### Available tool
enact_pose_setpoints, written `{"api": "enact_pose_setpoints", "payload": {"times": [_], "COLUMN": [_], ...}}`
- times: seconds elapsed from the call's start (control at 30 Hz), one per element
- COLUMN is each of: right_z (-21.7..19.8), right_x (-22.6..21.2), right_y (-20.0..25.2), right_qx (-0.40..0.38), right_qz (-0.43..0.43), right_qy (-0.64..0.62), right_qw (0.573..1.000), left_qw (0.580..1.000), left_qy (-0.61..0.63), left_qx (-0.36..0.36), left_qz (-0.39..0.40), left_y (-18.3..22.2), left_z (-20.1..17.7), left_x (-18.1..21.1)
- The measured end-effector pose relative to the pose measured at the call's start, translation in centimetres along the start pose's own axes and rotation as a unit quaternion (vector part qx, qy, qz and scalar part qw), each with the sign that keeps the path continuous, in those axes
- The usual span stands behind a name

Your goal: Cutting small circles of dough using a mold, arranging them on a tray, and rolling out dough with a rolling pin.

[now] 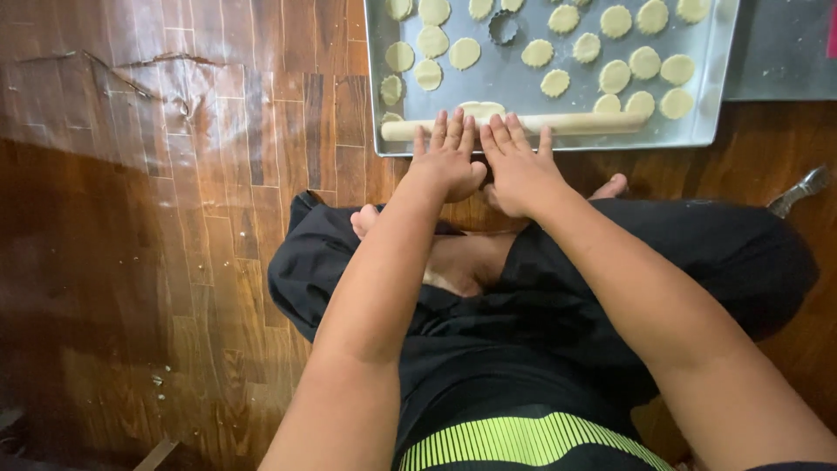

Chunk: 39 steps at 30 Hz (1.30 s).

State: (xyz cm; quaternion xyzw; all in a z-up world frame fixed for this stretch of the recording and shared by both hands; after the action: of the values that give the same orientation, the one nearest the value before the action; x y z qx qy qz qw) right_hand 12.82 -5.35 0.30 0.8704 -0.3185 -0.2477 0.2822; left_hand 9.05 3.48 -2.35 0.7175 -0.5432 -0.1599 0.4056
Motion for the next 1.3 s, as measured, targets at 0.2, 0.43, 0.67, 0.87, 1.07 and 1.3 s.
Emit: {"api": "enact_pose_setpoints", "payload": {"times": [0.2, 0.43, 0.67, 0.87, 1.07, 1.3], "right_z": [-1.2, -2.2, -1.8, -1.0, 0.0, 1.9], "right_x": [1.0, 2.1, 4.0, 3.2, 1.6, 0.9], "right_y": [-2.7, -5.2, -8.9, -6.1, -1.7, 0.8], "right_qx": [0.016, 0.063, 0.132, 0.035, 0.012, 0.025], "right_qz": [-0.008, -0.011, -0.092, -0.034, -0.025, -0.016], "right_qy": [-0.028, -0.06, -0.108, -0.091, -0.091, -0.058], "right_qw": [0.999, 0.996, 0.981, 0.995, 0.995, 0.998], "left_qw": [1.0, 0.997, 0.981, 0.997, 0.998, 0.999], "left_qy": [0.007, -0.004, 0.031, -0.012, -0.038, -0.044], "left_qx": [0.026, 0.077, 0.19, 0.071, 0.037, 0.02], "left_qz": [-0.008, -0.009, 0.027, 0.013, 0.016, 0.015], "left_y": [-0.8, -3.2, -6.4, -3.8, -3.6, -1.3], "left_z": [-3.4, -4.9, -6.0, -4.6, 0.1, 1.8], "left_x": [-0.4, -1.0, -1.7, -1.4, -1.7, -0.6]}}
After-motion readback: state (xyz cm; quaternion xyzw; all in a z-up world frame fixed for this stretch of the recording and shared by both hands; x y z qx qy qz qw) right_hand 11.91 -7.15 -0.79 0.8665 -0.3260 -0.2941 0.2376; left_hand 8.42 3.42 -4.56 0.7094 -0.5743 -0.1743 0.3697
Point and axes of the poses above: each hand's wrist, its own y-axis away from the middle knuckle, its own z-axis out of the palm, x = y × z, the point moved 10 cm from there along -y, towards the middle knuckle, and after that the axes turned 10 degrees about x, right-handed, at the moved point
